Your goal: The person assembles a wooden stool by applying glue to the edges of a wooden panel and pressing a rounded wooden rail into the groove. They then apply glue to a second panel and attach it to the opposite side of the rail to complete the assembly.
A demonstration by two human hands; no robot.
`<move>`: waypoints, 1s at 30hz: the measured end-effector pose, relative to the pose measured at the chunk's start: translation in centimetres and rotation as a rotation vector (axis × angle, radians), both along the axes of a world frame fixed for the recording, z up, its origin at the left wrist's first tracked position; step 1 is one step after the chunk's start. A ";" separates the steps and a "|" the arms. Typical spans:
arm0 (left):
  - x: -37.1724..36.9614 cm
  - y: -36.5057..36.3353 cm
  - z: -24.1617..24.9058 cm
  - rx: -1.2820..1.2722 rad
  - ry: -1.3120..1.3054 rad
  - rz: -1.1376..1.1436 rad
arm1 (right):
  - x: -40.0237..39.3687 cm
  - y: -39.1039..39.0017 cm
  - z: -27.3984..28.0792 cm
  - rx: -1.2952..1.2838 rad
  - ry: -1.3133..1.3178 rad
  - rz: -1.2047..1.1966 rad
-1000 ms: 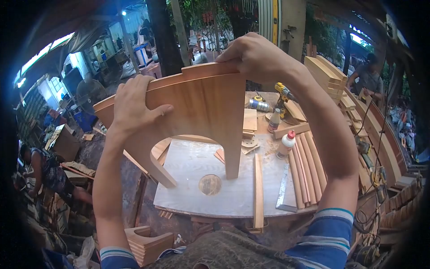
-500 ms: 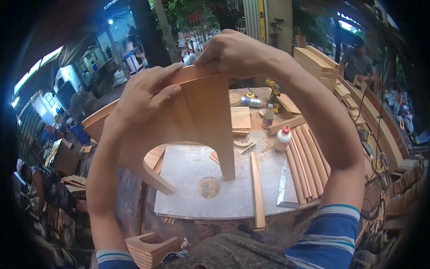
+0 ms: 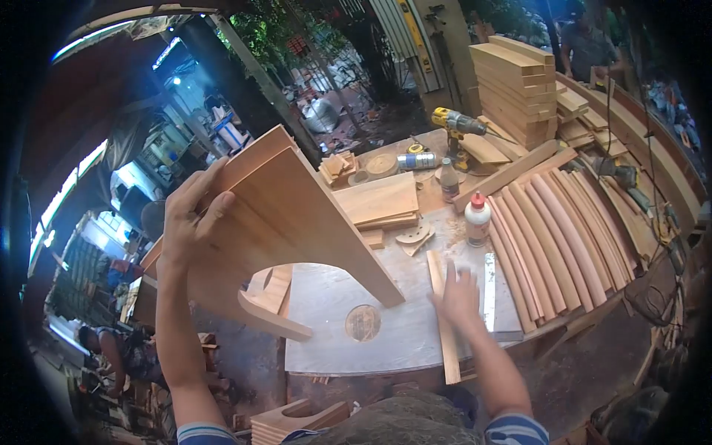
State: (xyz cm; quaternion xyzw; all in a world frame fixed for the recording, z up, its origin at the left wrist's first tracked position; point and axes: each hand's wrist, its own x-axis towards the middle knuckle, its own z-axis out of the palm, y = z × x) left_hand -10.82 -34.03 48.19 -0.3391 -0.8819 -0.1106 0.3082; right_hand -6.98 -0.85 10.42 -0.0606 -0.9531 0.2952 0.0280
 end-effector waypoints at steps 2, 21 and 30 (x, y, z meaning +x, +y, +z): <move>0.4 0.0 0.2 -0.016 -0.056 0.090 | 2.0 -1.7 -3.5 0.134 -0.064 -0.007; -0.3 -1.5 -0.7 -0.071 0.045 0.030 | 3.1 0.4 39.2 0.124 1.156 0.374; 0.6 -1.2 -0.8 -0.024 -0.006 0.054 | -1.6 -11.1 47.7 0.768 0.366 0.431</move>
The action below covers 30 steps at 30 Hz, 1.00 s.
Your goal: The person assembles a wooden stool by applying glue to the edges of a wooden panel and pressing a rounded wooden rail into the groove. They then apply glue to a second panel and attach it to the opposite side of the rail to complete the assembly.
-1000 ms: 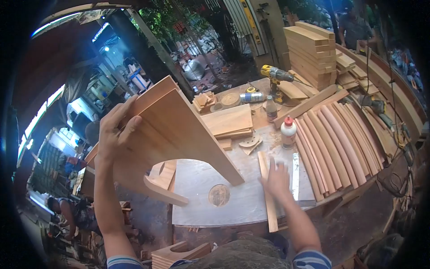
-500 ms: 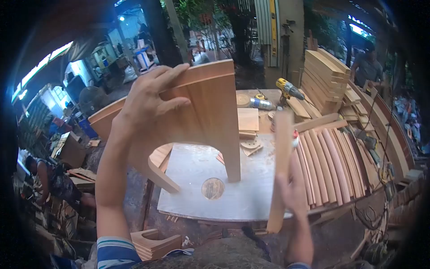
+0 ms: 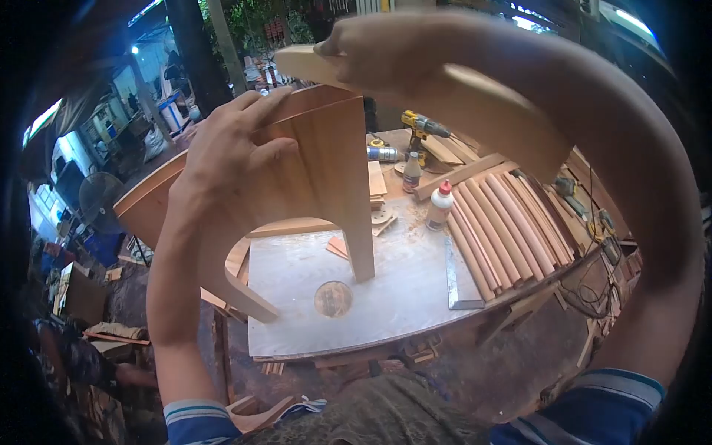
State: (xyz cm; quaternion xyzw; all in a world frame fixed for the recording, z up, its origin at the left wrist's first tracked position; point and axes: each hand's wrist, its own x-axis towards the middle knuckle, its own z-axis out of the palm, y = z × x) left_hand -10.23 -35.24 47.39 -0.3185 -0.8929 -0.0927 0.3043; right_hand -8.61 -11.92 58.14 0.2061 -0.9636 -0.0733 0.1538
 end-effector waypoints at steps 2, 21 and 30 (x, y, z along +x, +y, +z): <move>-0.3 -0.2 0.0 -0.008 0.017 -0.018 | 0.8 -0.5 0.7 0.062 -0.078 -0.009; -0.5 -0.4 -0.8 -0.077 0.176 -0.043 | 1.6 -1.8 2.9 -0.038 -0.146 0.068; 0.0 -0.2 -0.5 -0.085 0.163 -0.039 | 1.7 -2.2 4.1 -0.141 -0.100 -0.046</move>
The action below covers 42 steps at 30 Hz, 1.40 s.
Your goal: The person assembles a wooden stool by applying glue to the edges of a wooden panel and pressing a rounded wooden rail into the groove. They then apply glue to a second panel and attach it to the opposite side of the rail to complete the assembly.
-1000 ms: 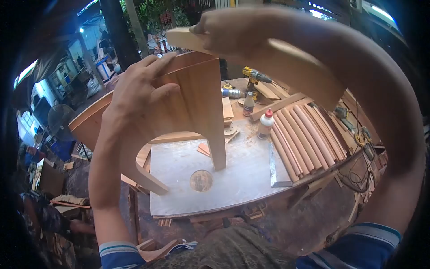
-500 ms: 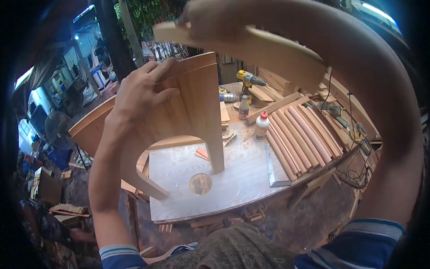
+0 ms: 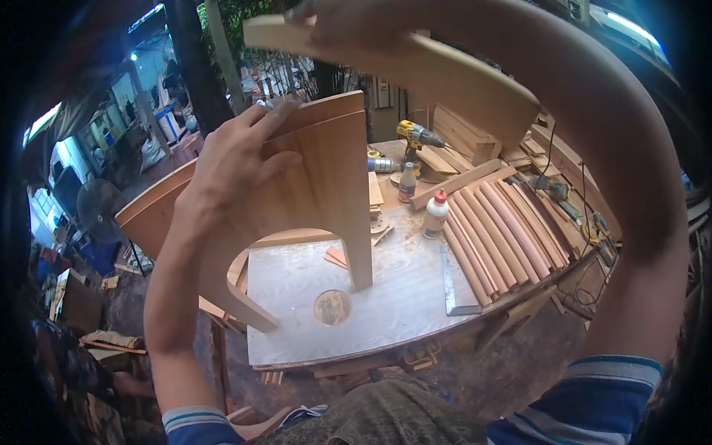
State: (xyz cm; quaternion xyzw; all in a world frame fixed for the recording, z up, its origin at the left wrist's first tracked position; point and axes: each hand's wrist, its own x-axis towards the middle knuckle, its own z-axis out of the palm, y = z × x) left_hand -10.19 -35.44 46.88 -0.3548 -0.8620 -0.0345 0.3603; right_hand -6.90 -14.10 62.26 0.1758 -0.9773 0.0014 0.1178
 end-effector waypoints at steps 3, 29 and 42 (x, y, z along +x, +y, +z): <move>0.0 0.0 -0.2 -0.007 0.013 -0.003 | -0.7 1.1 -0.2 -0.096 -0.014 0.148; 2.5 -4.8 1.6 -0.094 -0.211 0.404 | 1.4 -1.2 -0.4 -0.192 0.006 0.146; 3.2 -4.6 1.6 -0.134 -0.288 0.414 | -0.5 -5.3 -1.4 -0.111 -0.146 0.086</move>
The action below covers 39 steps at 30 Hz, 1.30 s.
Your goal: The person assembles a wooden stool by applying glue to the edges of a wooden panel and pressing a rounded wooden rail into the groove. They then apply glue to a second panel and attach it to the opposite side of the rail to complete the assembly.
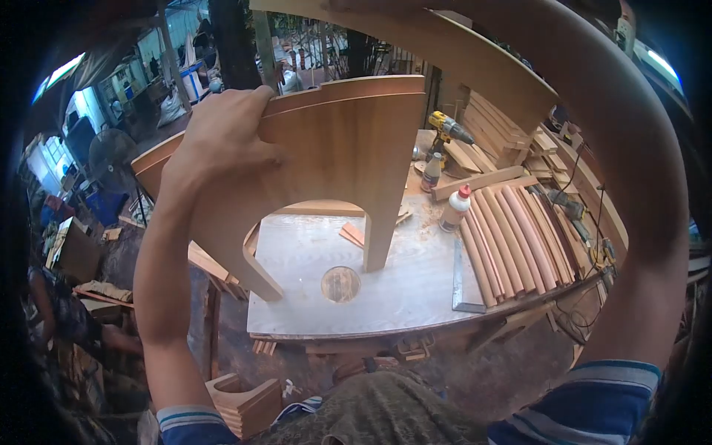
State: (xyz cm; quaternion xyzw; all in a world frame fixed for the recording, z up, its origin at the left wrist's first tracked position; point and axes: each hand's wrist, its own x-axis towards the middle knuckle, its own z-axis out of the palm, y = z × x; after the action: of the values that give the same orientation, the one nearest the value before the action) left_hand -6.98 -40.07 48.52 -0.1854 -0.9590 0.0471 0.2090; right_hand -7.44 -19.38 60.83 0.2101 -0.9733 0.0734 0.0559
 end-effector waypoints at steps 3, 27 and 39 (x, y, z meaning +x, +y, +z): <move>0.1 -0.1 -0.2 -0.007 0.113 -0.071 | -2.3 0.3 -2.2 0.522 0.266 0.303; -0.4 0.3 -0.2 -0.034 0.146 -0.045 | -7.2 12.1 -3.8 -0.169 0.274 0.384; 1.3 1.0 0.0 0.015 0.132 -0.019 | -1.9 8.5 -5.8 -0.362 0.201 0.293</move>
State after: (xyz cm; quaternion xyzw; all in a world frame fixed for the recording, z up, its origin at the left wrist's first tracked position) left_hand -5.64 -39.03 48.48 -0.1894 -0.9417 0.0502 0.2736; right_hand -9.33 -10.92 55.06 0.3417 -0.8930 0.2327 0.1781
